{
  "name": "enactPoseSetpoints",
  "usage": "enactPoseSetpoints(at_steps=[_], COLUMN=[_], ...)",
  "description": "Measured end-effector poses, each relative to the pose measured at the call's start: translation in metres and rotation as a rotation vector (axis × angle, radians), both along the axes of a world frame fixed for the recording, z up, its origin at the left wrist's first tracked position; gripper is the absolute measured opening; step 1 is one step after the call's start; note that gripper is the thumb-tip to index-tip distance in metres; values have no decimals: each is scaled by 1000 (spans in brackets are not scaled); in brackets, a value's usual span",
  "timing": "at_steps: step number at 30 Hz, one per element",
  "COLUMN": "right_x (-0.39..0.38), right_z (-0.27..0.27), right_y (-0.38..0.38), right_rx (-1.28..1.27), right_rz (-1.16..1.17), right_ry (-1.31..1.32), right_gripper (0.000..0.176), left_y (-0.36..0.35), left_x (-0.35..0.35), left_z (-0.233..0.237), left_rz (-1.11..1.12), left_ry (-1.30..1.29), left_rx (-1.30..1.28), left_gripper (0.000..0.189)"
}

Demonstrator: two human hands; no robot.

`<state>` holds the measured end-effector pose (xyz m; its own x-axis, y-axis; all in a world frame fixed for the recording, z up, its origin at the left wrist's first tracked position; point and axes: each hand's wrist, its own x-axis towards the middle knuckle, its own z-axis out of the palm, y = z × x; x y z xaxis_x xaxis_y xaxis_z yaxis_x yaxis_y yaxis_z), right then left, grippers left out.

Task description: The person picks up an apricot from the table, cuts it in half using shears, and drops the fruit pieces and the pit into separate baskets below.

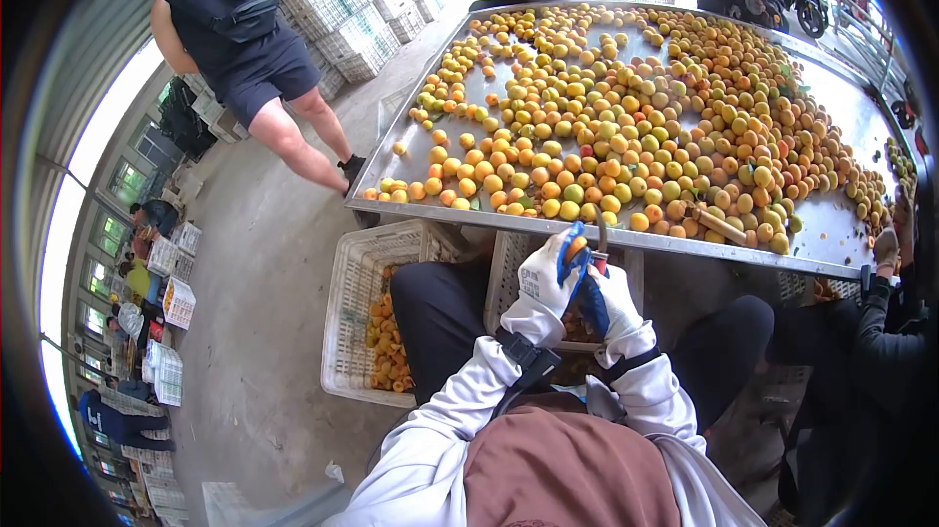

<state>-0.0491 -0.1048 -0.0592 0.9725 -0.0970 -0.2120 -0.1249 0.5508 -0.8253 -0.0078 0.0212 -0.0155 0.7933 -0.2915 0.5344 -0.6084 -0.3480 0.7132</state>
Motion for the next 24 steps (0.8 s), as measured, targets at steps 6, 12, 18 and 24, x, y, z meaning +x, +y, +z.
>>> enactPoseSetpoints(at_steps=[6, 12, 18, 24], right_x=[-1, 1, -5, -2], right_z=[7, 11, 18, 16], right_y=[-6, 4, -9, -2], right_rx=[-190, -175, 78, -235], right_rz=[15, -60, -4, -96], right_ry=[149, 170, -1, 52], right_gripper=[19, 23, 16, 16], left_y=[-2, 1, 19, 17], left_x=[7, 10, 21, 26], left_z=[-6, -10, 10, -14], left_rz=[8, -38, -255, -229], left_ry=[-219, -5, 1003, 935], left_rx=[236, 60, -823, -821], left_gripper=[43, 37, 31, 31])
